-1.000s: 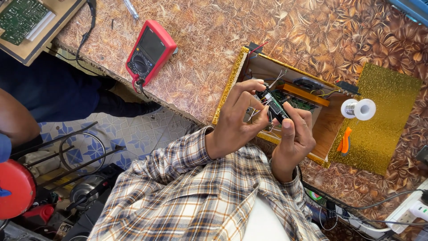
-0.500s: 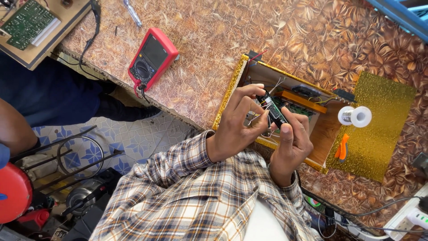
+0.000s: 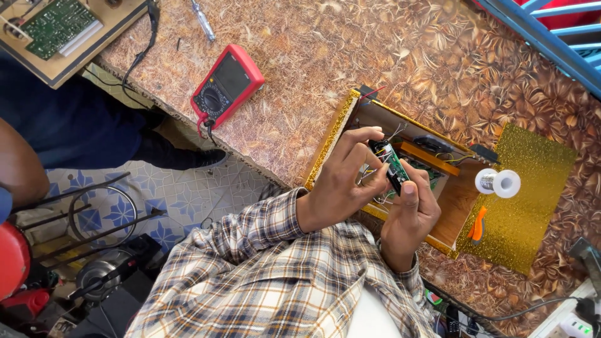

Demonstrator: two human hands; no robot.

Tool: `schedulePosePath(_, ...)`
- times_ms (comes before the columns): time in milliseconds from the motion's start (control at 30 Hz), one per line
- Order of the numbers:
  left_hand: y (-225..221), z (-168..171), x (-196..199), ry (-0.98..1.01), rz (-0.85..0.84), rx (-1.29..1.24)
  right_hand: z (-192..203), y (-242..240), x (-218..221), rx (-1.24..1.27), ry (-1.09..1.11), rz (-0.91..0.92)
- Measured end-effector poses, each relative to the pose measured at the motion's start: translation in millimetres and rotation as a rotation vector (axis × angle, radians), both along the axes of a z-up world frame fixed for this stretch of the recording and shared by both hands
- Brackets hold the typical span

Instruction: The person is seen connecting wires to a small PCB, soldering the connections, and using pliers to manage the wiring inside an electronic enclosure.

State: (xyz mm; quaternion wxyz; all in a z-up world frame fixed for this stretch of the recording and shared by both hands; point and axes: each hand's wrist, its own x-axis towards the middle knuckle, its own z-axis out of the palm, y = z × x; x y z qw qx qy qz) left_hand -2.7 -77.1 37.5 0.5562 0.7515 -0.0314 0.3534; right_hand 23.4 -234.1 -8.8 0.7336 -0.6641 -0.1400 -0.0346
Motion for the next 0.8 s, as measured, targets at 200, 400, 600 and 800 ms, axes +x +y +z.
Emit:
schedulePosePath(200,-2,-1,-1,0.004,0.012,-0.013,-16,-10,1,-0.025,-0.014,-0.008)
schedulePosePath(400,0,3,-1,0.007,-0.008,-0.04,-18,-11,1,-0.041,-0.038,-0.032)
schedulePosePath(600,-2,-3,3,-0.047,-0.017,-0.06,-9,-3,0,-0.011,-0.06,-0.051)
schedulePosePath(800,5,2,-2,0.021,-0.079,-0.062,19,10,-1,-0.147,-0.068,-0.066)
